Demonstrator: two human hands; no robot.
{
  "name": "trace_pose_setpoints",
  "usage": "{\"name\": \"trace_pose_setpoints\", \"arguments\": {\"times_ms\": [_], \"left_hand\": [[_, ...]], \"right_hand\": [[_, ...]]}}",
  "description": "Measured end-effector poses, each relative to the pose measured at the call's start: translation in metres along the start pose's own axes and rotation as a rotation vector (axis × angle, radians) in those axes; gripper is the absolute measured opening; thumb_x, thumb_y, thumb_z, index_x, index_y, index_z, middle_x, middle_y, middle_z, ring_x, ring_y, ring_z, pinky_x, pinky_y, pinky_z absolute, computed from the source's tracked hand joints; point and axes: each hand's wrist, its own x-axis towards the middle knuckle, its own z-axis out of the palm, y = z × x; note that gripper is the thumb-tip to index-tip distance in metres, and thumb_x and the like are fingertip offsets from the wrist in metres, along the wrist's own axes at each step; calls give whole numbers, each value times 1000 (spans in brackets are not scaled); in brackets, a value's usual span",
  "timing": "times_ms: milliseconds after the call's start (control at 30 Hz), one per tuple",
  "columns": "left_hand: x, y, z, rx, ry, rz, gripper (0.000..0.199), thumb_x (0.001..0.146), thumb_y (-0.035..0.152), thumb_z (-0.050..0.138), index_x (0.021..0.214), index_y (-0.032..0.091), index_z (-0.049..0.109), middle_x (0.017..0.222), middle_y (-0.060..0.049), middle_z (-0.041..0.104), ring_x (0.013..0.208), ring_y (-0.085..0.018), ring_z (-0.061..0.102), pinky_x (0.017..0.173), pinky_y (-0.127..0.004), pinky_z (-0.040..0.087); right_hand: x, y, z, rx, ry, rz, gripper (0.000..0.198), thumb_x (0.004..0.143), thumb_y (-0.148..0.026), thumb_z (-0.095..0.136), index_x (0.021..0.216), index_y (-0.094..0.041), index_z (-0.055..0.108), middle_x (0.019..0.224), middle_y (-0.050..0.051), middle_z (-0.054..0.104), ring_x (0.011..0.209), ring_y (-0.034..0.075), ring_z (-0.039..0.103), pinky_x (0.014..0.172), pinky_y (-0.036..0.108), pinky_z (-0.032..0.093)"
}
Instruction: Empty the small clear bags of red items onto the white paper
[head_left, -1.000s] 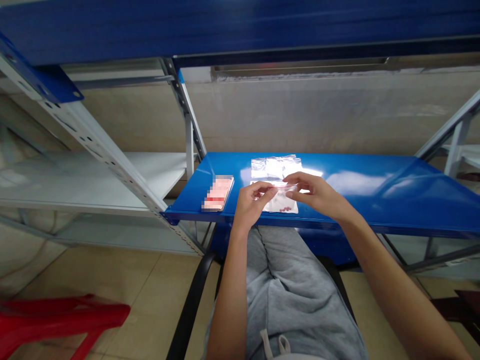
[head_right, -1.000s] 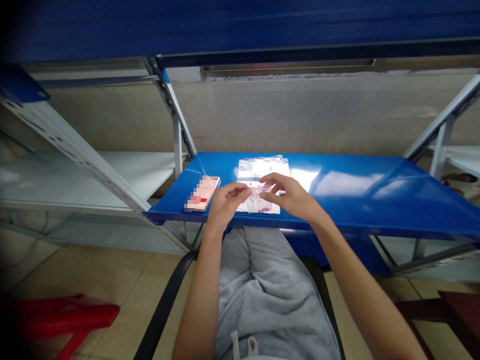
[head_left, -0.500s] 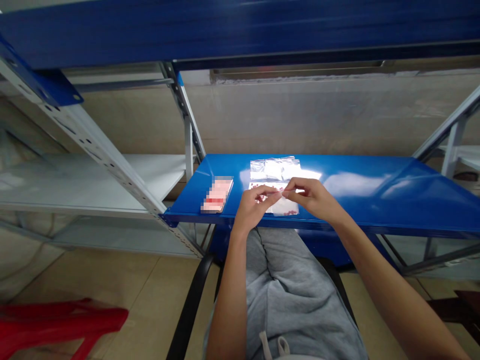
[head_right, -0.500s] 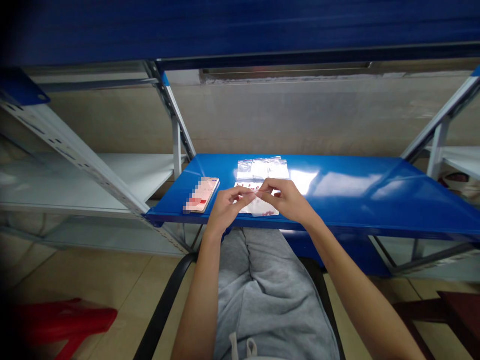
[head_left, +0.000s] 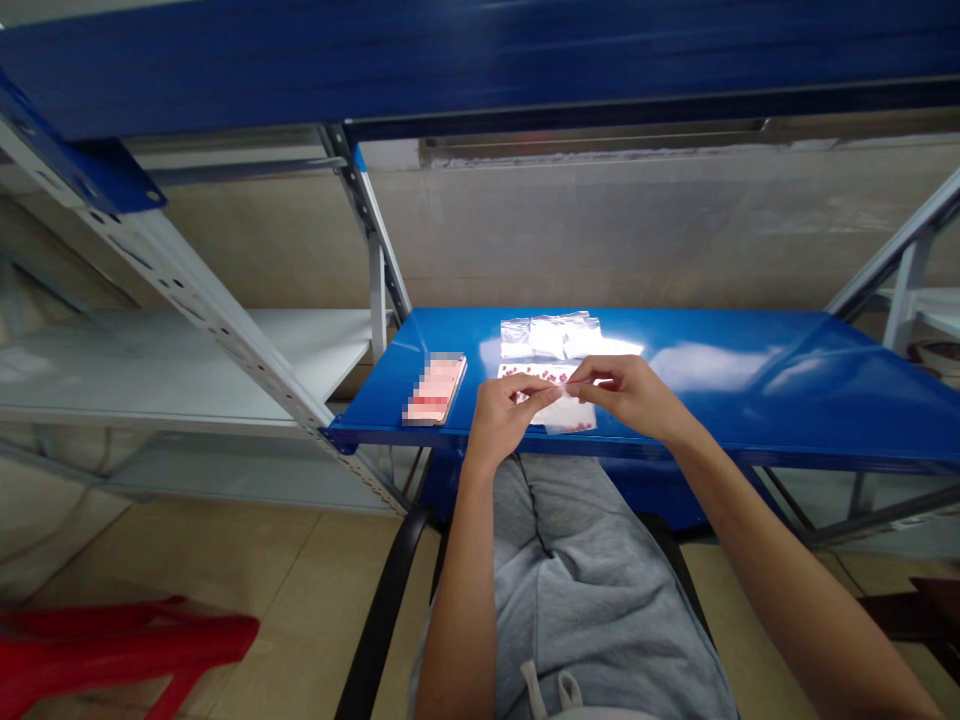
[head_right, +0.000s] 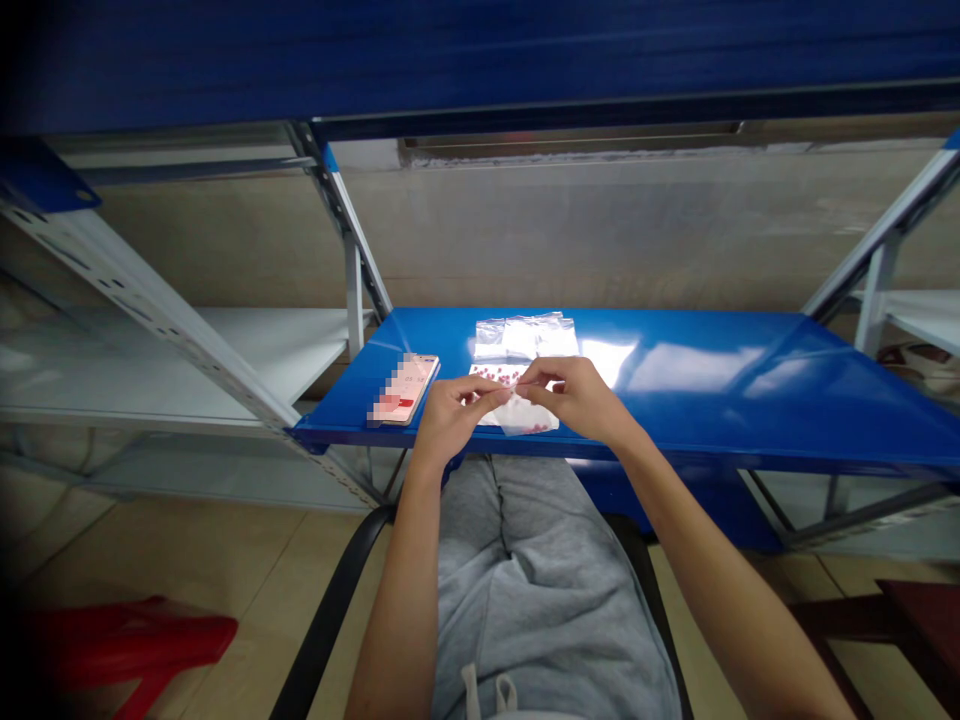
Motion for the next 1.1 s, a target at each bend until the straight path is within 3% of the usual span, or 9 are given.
{"name": "trace_pose_setpoints", "arguments": {"times_ms": [133, 300, 433, 500, 633, 767, 867, 1000, 1100], "left_hand": [[0, 1, 3, -53, 2, -54, 17, 80, 37, 80, 83, 20, 82, 83, -4, 80, 78, -21, 71, 68, -29, 54], [1, 5, 14, -130, -29, -97, 25, 81, 35, 79, 100, 20, 81, 83, -4, 79, 76, -18, 72, 67, -27, 54], [1, 0, 38, -227, -182, -175, 48, 76, 25, 83, 122, 19, 71, 98, -8, 79, 84, -19, 74, 72, -28, 57], [1, -5, 55, -256, -203, -203, 50, 77, 19, 81, 125, 18, 68, 100, -10, 78, 85, -20, 74, 77, -31, 58], [6, -15, 90, -201, -136, -202, 34, 80, 11, 74, 113, 17, 70, 85, -7, 77, 84, -19, 74, 83, -33, 58], [19, -24, 113, -204, -86, -237, 29, 80, 7, 69, 107, 17, 69, 80, -4, 73, 73, -17, 72, 71, -29, 58], [30, -34, 125, -155, -99, -273, 29, 80, 6, 67, 107, 16, 69, 77, -2, 72, 71, -16, 71, 70, -29, 57], [39, -48, 141, 1, -88, -265, 35, 77, 7, 71, 111, 17, 68, 77, -2, 72, 75, -17, 70, 78, -31, 56], [41, -54, 151, 116, -66, -216, 49, 77, 10, 74, 124, 16, 63, 87, -5, 72, 78, -18, 69, 83, -33, 55]], "right_hand": [[-2, -6, -3, -101, 14, -33, 26, 86, -40, 67, 73, -18, 71, 67, 3, 69, 61, 15, 57, 58, 27, 42], [-8, -2, -16, -42, 14, 30, 26, 86, -42, 70, 75, -19, 74, 67, 3, 71, 62, 16, 62, 60, 29, 46], [-17, 18, -34, 35, 60, 143, 31, 81, -49, 74, 81, -18, 77, 64, 3, 70, 57, 16, 61, 51, 27, 42], [-22, 31, -42, 69, 100, 185, 35, 79, -51, 76, 82, -17, 76, 63, 4, 69, 53, 15, 58, 47, 26, 39], [-32, 52, -55, 128, 130, 238, 38, 82, -54, 74, 81, -17, 74, 68, 5, 71, 55, 14, 58, 51, 26, 43], [-43, 68, -68, 253, 116, 363, 48, 81, -58, 74, 106, -17, 74, 86, 10, 76, 77, 20, 70, 62, 28, 52], [-50, 85, -73, 287, 84, 417, 56, 76, -55, 79, 117, -16, 70, 93, 11, 77, 86, 23, 72, 67, 30, 54], [-53, 114, -72, 172, 173, 419, 56, 67, -50, 84, 108, -15, 70, 80, 7, 75, 72, 21, 69, 63, 31, 53], [-51, 133, -70, 0, 253, 393, 44, 69, -45, 78, 100, -15, 69, 71, 5, 73, 63, 21, 66, 59, 32, 51]]}}
